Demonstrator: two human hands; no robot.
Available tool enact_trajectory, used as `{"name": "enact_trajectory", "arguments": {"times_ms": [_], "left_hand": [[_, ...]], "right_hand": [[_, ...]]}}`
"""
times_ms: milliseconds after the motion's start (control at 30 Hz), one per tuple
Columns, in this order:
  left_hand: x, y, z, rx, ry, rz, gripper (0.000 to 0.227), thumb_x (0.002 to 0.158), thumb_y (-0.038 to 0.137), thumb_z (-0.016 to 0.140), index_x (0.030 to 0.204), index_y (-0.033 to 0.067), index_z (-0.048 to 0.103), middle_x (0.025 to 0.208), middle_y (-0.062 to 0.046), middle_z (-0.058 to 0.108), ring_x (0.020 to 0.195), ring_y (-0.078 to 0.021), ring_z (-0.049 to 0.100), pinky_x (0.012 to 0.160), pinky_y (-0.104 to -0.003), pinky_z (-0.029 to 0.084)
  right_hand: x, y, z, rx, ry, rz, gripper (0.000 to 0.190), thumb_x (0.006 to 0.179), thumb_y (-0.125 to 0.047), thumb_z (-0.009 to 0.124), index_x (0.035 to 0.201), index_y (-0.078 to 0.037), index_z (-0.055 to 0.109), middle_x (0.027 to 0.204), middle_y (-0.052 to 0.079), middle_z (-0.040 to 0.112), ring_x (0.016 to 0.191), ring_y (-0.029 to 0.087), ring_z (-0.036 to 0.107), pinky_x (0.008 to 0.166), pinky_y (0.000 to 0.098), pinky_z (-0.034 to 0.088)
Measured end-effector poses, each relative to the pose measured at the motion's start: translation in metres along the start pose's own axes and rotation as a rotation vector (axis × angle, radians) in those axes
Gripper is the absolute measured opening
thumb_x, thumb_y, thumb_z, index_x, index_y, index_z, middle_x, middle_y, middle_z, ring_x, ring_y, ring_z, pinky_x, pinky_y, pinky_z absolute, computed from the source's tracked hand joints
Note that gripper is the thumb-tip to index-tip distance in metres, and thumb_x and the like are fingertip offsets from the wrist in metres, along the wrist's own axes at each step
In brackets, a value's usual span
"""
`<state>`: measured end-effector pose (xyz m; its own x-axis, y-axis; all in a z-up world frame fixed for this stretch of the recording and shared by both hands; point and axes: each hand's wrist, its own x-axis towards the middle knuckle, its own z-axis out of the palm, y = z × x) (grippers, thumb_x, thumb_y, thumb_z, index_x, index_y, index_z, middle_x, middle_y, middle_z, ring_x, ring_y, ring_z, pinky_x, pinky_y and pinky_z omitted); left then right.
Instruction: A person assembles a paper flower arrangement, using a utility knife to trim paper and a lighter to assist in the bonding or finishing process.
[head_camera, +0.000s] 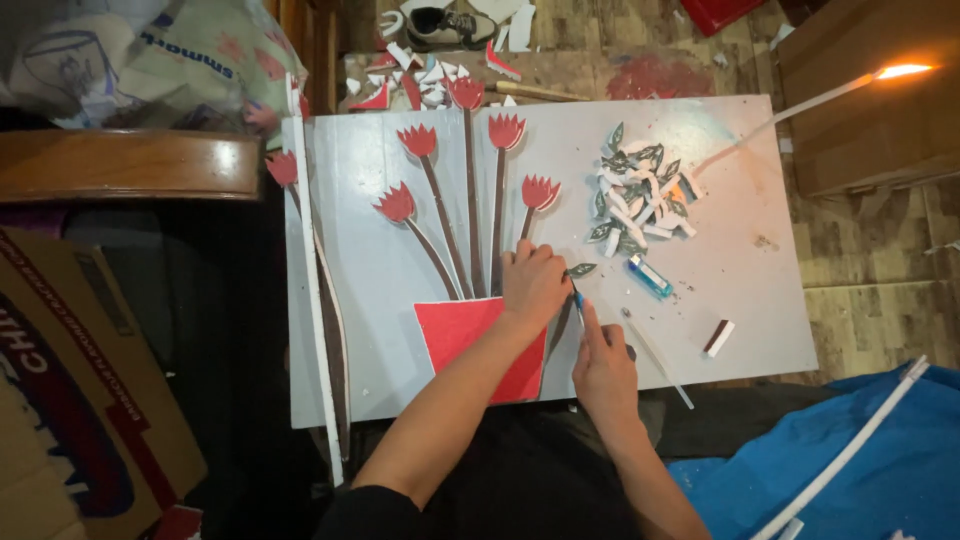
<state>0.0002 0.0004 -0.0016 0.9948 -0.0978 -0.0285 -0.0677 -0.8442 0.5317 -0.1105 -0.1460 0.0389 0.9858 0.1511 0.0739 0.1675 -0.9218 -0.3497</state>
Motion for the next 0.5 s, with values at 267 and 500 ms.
{"name": "enact_trajectory", "arguments": {"times_ms": [267, 500], "left_hand": [[-0.001, 0.0, 0.007, 0.018, 0.041, -0.001, 0.018, 0.084, 0.029, 0.071, 0.084, 0.0106, 0.074, 0.092, -0.006, 0.066, 0.109, -0.027, 0.051, 0.091, -0.047, 0.039], [0.0, 0.006, -0.012, -0.001, -0.011, -0.009, 0.017, 0.086, 0.026, 0.071, 0.088, 0.0096, 0.074, 0.093, -0.005, 0.065, 0.109, -0.0252, 0.05, 0.092, -0.046, 0.039]], "right_hand": [[0.003, -0.003, -0.004, -0.002, -0.038, 0.017, 0.064, 0.097, -0.007, 0.05, 0.159, -0.02, 0.043, 0.098, 0.01, 0.053, 0.071, 0.042, 0.066, 0.044, 0.0483, 0.055], [-0.023, 0.006, -0.007, 0.01, -0.091, 0.067, 0.061, 0.1, -0.012, 0.048, 0.16, -0.023, 0.042, 0.102, 0.009, 0.055, 0.083, 0.043, 0.068, 0.053, 0.0493, 0.059]]}}
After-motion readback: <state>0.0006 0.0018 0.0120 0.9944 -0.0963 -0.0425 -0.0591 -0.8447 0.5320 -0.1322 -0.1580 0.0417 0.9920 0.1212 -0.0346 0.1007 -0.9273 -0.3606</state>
